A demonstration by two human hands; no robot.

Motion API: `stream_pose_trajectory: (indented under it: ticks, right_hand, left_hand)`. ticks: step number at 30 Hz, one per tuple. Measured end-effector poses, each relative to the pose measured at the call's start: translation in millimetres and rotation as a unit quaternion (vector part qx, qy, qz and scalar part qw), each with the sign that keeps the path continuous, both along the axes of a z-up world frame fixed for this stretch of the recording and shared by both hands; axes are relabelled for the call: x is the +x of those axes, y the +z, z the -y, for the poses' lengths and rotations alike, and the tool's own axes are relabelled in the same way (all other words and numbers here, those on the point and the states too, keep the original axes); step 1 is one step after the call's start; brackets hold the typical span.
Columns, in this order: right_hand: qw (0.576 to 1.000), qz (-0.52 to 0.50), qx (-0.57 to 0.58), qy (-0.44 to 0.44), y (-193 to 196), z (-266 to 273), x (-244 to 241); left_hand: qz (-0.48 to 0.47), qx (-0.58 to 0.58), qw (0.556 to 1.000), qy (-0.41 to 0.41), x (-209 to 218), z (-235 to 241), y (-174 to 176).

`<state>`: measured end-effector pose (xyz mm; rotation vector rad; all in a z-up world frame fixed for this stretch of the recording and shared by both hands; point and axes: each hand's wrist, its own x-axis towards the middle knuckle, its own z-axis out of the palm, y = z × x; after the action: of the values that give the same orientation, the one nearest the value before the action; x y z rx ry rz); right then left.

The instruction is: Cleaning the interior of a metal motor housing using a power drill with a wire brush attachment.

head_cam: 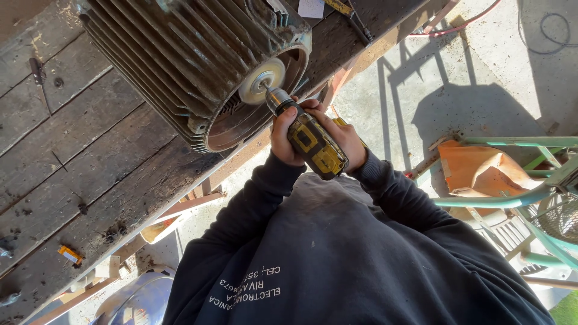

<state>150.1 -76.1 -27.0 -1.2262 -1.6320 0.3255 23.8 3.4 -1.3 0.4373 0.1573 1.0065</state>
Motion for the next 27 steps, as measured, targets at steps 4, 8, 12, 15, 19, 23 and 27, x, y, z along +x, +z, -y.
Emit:
stream_pose_trajectory:
  ticks: [4, 8, 12, 15, 19, 23, 27]
  right_hand:
    - [1.0, -0.018, -0.015, -0.004, -4.6, -2.2, 4.9]
    - [0.999, -0.041, -0.011, -0.004, -11.4, -6.3, 11.0]
    - [0.999, -0.033, -0.012, -0.016, -7.6, -5.9, 13.0]
    - [0.999, -0.035, -0.019, -0.024, -7.5, -2.5, 14.2]
    - [0.998, -0.045, -0.016, -0.028, -3.8, -3.9, 19.3]
    - [0.998, -0.052, -0.016, -0.031, -18.7, -6.2, 27.8]
    - [0.998, -0.042, -0.013, -0.04, -23.8, -7.9, 34.1]
  left_hand:
    - [-0.017, -0.023, 1.0, -0.006, 6.3, -2.0, -2.8]
    - [-0.021, -0.036, 0.999, -0.005, 15.2, -5.1, -1.6]
    - [-0.031, -0.038, 0.999, -0.004, 18.0, -7.6, -1.4]
    - [-0.037, -0.031, 0.999, -0.019, 21.0, -9.5, -10.0]
    - [-0.033, -0.028, 0.999, -0.018, 30.3, -13.9, -15.8]
    - [-0.03, -0.039, 0.999, -0.018, 41.1, -18.8, -29.9]
    - [-0.029, -0.047, 0.998, -0.017, 51.2, -25.5, -48.9]
